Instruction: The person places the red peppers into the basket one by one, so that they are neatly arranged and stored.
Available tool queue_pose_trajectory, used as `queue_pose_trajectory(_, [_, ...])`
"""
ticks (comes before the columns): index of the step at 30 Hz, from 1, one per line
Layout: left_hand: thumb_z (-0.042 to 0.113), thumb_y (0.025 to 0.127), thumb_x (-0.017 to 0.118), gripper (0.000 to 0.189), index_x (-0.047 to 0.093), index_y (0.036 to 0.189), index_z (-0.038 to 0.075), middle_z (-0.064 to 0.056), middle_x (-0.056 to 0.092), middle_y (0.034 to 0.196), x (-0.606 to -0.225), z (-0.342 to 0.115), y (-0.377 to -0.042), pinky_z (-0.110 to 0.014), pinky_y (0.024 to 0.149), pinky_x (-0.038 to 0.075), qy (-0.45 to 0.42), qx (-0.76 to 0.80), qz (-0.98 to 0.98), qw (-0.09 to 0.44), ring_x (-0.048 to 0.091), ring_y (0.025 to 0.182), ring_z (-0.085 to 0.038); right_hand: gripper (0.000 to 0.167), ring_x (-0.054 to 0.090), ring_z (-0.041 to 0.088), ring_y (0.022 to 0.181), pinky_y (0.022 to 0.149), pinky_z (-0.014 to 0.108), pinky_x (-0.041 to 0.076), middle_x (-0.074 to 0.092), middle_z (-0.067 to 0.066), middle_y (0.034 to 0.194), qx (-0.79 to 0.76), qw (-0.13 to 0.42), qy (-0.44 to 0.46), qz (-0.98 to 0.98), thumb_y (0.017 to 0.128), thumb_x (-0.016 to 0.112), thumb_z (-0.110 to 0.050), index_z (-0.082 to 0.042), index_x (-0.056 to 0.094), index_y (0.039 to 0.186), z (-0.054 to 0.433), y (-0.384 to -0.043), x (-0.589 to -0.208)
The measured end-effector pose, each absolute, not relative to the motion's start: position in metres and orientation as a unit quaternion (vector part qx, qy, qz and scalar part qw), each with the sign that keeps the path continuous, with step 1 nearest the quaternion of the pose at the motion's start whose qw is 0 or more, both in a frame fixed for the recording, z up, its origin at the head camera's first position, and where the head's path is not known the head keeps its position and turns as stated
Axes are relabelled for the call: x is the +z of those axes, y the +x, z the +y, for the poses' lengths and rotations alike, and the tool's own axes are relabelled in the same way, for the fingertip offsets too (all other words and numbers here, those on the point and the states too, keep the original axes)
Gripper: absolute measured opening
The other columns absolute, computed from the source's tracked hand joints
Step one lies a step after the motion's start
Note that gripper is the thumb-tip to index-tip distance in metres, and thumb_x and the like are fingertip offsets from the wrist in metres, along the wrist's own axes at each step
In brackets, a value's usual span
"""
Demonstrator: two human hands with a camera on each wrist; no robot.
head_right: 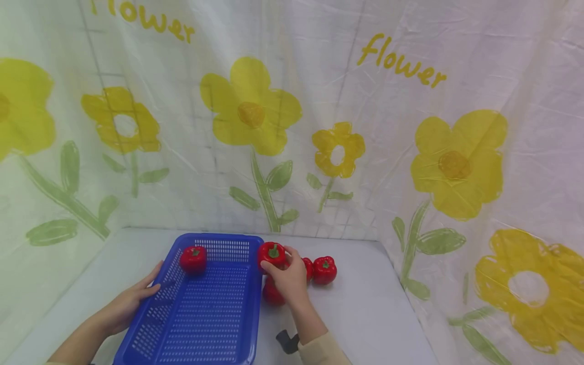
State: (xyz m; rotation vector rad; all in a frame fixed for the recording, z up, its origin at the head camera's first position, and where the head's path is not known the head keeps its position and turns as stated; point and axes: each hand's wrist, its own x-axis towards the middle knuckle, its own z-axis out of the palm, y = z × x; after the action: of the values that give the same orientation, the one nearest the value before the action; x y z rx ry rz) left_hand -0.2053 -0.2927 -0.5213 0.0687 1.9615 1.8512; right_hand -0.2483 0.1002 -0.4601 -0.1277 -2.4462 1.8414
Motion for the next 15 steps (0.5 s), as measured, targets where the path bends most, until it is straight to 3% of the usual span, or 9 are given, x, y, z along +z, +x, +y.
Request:
queue_pose_trajectory(6, [0.027, 0.111, 0.033, 0.07, -0.017, 0.159, 0.032, -0.025, -0.02, 0.165, -0.524, -0.292, -0.204, -0.065, 0.111, 0.036, 0.017, 0.671, 0.709, 0.219, 0.001, 0.148, -0.058, 0.082, 0.063, 0.039, 0.123, 0.092, 0.053, 0.058, 0.058, 0.022, 0.142, 0.613, 0.036, -0.028, -0.789, 0.078, 0.087, -0.039, -0.008, 0.051, 0.145, 0.086, -0.255, -0.458])
queue_pose_trajectory(15, [0.027, 0.111, 0.031, 0.069, -0.019, 0.159, 0.031, -0.022, -0.023, 0.165, -0.523, -0.294, -0.205, -0.069, 0.113, 0.027, 0.028, 0.669, 0.71, 0.22, -0.005, 0.148, -0.058, 0.076, 0.063, 0.034, 0.12, 0.087, 0.047, 0.061, 0.059, 0.018, 0.139, 0.624, 0.033, -0.027, -0.781, 0.079, 0.087, -0.037, -0.011, 0.052, 0.142, 0.069, -0.263, -0.45])
